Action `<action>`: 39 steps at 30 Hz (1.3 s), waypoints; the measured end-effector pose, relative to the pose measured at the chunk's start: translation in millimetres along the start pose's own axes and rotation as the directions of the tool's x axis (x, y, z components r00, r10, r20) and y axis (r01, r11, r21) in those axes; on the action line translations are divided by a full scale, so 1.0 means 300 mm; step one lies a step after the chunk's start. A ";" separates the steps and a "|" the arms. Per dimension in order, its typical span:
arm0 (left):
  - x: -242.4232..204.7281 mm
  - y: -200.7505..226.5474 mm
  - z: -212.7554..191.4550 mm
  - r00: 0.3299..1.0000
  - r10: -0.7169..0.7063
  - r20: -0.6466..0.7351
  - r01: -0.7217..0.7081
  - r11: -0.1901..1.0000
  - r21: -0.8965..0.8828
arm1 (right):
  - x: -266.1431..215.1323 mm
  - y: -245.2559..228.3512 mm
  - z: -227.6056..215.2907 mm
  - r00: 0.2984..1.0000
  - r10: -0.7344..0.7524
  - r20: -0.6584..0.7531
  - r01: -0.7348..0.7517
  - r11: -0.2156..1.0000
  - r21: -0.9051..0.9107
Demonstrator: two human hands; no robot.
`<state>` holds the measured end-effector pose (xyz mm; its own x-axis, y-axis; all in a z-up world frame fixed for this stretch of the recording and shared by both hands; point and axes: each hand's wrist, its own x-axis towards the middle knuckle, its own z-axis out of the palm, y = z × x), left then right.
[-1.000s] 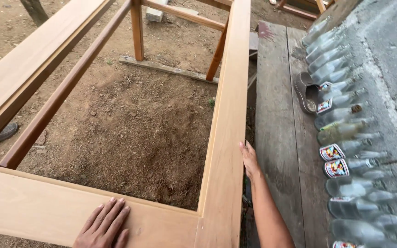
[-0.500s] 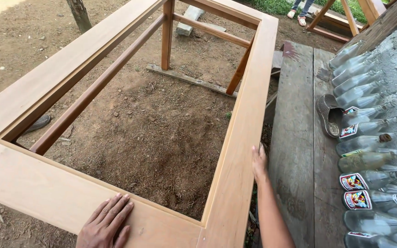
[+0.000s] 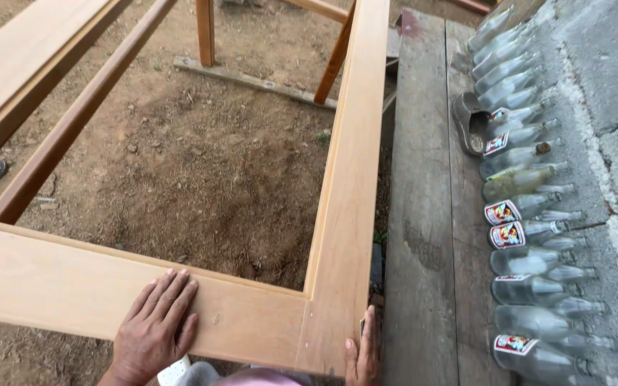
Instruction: Sand a wooden door or window frame using sandpaper and a scraper to prepare the surface.
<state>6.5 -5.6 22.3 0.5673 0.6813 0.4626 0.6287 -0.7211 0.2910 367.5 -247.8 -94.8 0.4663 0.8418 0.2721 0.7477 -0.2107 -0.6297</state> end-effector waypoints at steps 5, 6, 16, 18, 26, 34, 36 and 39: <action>0.009 0.008 -0.008 1.000 -0.031 -0.001 0.031 0.999 0.009 | 0.192 -0.200 -0.085 0.991 -0.074 0.114 0.097 0.972 -0.216; 0.004 0.007 -0.010 0.999 -0.033 -0.011 0.033 0.999 0.018 | 0.255 -0.205 -0.082 0.973 -0.181 0.144 0.215 0.937 -0.276; -0.007 0.009 -0.009 0.996 -0.077 -0.043 0.078 0.996 0.034 | 1.133 0.049 0.193 0.910 0.006 0.415 0.230 0.825 -0.517; -0.013 0.009 -0.010 0.997 -0.061 -0.057 0.061 0.998 0.011 | 1.228 0.025 0.230 0.907 0.060 0.416 0.197 0.814 -0.547; -0.021 0.012 -0.006 0.995 -0.084 -0.049 0.087 0.995 0.055 | 0.831 -0.131 0.111 0.772 -0.235 0.591 0.524 0.762 -0.381; -0.020 0.015 -0.015 0.994 -0.088 -0.066 0.090 0.996 0.022 | 0.352 -0.315 -0.106 0.490 -0.535 0.688 0.780 0.622 -0.072; -0.014 0.015 -0.018 0.995 -0.081 -0.061 0.083 0.996 0.033 | 0.377 -0.301 -0.118 0.418 -0.520 0.745 0.818 0.571 -0.060; -0.017 0.016 -0.017 0.995 -0.088 -0.056 0.090 0.995 0.047 | 0.545 -0.142 -0.032 0.440 -0.578 0.687 0.806 0.592 -0.019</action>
<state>3.9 -13.3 25.5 0.4791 0.7337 0.4818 0.7018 -0.6499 0.2919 416.4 -105.9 -16.4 -0.5518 0.8338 -0.0166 0.8270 0.5446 -0.1398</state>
